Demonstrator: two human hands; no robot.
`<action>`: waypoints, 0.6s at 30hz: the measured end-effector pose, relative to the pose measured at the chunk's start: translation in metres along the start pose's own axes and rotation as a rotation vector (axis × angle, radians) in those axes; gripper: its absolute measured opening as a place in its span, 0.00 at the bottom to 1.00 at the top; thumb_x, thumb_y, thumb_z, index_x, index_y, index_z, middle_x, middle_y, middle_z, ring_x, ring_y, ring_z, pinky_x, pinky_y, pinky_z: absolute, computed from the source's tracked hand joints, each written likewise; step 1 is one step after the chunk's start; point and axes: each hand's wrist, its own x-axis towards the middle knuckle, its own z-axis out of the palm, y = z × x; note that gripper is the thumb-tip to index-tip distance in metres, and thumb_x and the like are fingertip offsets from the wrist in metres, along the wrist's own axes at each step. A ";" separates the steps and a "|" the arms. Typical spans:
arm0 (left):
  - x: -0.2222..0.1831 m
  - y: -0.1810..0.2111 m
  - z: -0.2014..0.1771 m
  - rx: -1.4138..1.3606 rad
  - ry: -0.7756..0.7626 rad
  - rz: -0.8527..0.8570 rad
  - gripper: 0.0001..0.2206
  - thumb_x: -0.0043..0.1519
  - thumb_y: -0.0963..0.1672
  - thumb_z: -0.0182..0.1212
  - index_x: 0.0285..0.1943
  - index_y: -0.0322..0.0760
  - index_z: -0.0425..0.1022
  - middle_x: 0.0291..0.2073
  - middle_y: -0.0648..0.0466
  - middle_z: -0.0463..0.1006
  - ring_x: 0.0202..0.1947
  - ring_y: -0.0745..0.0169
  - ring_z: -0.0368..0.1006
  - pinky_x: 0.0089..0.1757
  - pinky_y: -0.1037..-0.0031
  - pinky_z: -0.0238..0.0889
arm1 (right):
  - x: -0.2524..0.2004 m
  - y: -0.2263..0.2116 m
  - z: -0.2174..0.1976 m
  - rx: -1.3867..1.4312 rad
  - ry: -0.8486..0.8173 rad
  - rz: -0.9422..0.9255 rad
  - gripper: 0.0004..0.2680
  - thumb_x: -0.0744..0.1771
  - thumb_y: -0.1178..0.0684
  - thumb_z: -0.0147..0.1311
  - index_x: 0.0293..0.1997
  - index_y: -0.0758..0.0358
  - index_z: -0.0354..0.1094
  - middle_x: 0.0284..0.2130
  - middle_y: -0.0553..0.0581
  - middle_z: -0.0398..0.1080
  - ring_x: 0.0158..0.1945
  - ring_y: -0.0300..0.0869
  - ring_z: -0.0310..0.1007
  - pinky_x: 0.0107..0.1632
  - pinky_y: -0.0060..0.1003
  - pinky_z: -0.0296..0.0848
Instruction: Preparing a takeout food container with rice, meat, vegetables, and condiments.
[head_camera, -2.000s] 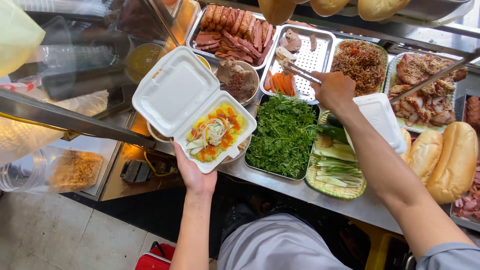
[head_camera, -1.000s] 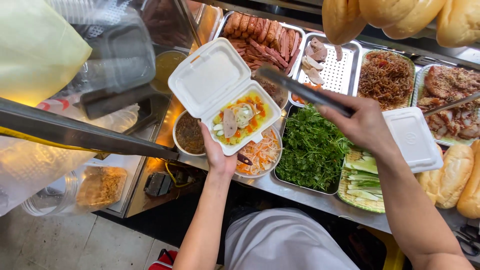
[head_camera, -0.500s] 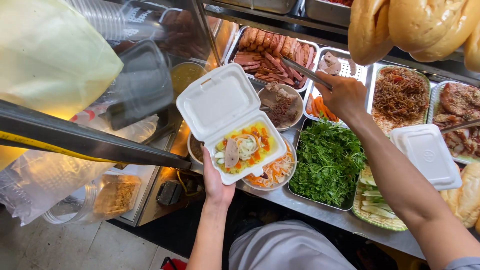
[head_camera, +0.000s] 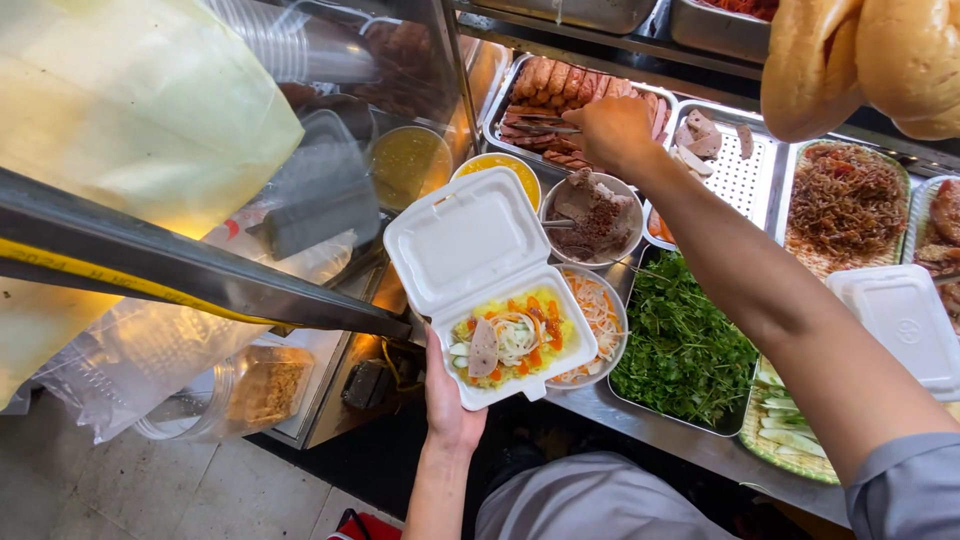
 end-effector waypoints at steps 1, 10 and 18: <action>-0.001 0.000 -0.002 -0.002 0.003 0.001 0.30 0.69 0.56 0.38 0.75 0.39 0.59 0.69 0.53 0.68 0.67 0.55 0.65 0.63 0.60 0.58 | 0.001 -0.002 -0.004 0.000 -0.002 -0.003 0.17 0.68 0.45 0.56 0.65 0.34 0.68 0.33 0.58 0.77 0.36 0.51 0.79 0.34 0.47 0.74; 0.003 0.009 0.002 0.008 -0.043 -0.046 0.30 0.69 0.57 0.37 0.75 0.39 0.59 0.69 0.53 0.68 0.67 0.55 0.65 0.63 0.60 0.58 | 0.000 -0.007 -0.007 -0.059 0.009 0.041 0.19 0.69 0.56 0.52 0.69 0.32 0.68 0.29 0.58 0.79 0.29 0.49 0.79 0.31 0.45 0.76; 0.018 0.007 0.013 0.068 -0.132 -0.048 0.31 0.70 0.57 0.36 0.77 0.38 0.57 0.71 0.52 0.65 0.69 0.55 0.63 0.64 0.61 0.57 | -0.131 0.036 -0.024 1.079 0.322 0.134 0.14 0.69 0.48 0.61 0.61 0.58 0.74 0.33 0.51 0.80 0.35 0.32 0.77 0.39 0.29 0.74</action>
